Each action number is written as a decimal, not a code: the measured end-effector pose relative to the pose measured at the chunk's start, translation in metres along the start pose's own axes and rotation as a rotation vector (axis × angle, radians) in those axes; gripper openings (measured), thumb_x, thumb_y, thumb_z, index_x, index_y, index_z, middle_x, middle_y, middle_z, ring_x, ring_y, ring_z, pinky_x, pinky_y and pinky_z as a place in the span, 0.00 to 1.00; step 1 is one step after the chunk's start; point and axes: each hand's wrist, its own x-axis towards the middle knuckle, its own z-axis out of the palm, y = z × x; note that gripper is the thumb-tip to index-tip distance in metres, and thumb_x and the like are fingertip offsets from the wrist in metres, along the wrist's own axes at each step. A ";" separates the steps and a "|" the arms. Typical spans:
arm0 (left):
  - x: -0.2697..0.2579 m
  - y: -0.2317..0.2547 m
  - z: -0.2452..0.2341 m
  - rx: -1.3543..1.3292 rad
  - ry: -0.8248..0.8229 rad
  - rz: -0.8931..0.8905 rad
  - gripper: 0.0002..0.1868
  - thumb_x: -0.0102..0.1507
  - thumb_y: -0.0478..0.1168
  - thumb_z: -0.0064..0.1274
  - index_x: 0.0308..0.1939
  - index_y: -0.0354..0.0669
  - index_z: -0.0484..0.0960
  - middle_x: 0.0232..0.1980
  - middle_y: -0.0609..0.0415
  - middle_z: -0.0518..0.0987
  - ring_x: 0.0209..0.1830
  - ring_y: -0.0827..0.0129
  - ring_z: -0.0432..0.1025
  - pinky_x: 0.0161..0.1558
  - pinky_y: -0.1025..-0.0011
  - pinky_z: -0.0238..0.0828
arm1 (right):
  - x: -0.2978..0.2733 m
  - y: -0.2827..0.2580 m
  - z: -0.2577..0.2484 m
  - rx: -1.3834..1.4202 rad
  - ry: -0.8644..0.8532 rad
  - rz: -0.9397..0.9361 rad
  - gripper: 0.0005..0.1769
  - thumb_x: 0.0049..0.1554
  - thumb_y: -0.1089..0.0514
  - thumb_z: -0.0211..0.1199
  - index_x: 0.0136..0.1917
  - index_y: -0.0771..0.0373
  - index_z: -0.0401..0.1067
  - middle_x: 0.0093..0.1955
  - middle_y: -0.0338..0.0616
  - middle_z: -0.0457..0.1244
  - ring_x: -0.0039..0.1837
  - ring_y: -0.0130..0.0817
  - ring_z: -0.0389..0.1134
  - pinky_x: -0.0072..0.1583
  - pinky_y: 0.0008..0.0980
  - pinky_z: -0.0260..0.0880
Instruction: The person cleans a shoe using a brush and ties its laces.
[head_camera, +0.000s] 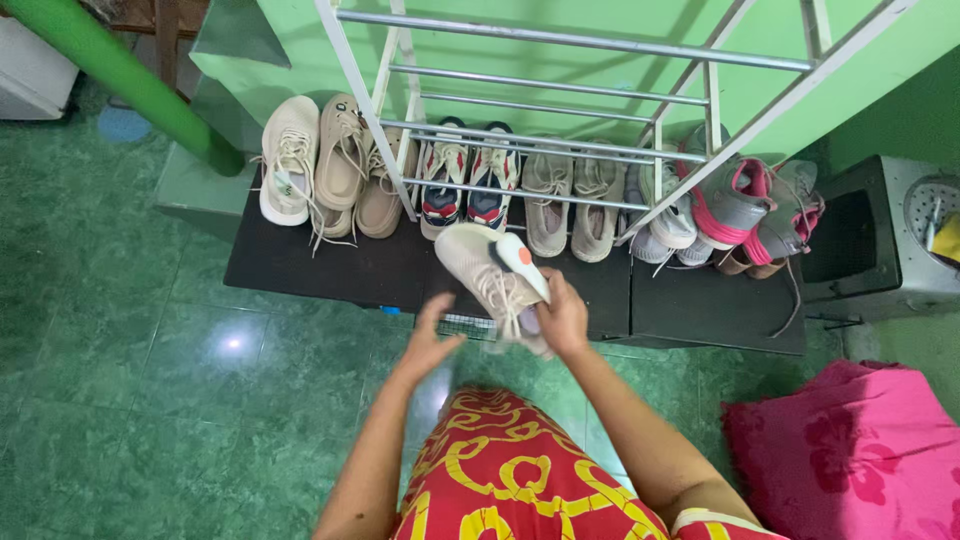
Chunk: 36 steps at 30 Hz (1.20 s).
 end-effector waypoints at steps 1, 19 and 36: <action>0.001 0.001 -0.006 0.000 0.001 0.000 0.45 0.54 0.37 0.67 0.73 0.41 0.64 0.72 0.41 0.69 0.70 0.52 0.66 0.68 0.58 0.62 | 0.004 -0.003 -0.010 0.000 -0.001 -0.001 0.26 0.49 0.69 0.62 0.61 0.57 0.68 0.53 0.52 0.69 0.55 0.56 0.70 0.54 0.49 0.70; 0.000 -0.026 0.022 -0.589 0.241 -0.719 0.23 0.64 0.49 0.57 0.63 0.51 0.75 0.57 0.56 0.79 0.53 0.67 0.75 0.49 0.61 0.78 | -0.019 -0.003 -0.025 -0.194 -0.186 -0.032 0.25 0.48 0.62 0.65 0.60 0.52 0.73 0.61 0.46 0.65 0.53 0.50 0.71 0.51 0.46 0.73; -0.031 -0.031 0.033 -0.357 0.349 -0.440 0.19 0.68 0.41 0.55 0.62 0.41 0.76 0.58 0.52 0.79 0.56 0.70 0.71 0.58 0.70 0.68 | -0.067 0.064 0.001 -0.363 -0.313 0.470 0.27 0.66 0.47 0.51 0.78 0.36 0.60 0.55 0.55 0.62 0.46 0.56 0.71 0.46 0.50 0.73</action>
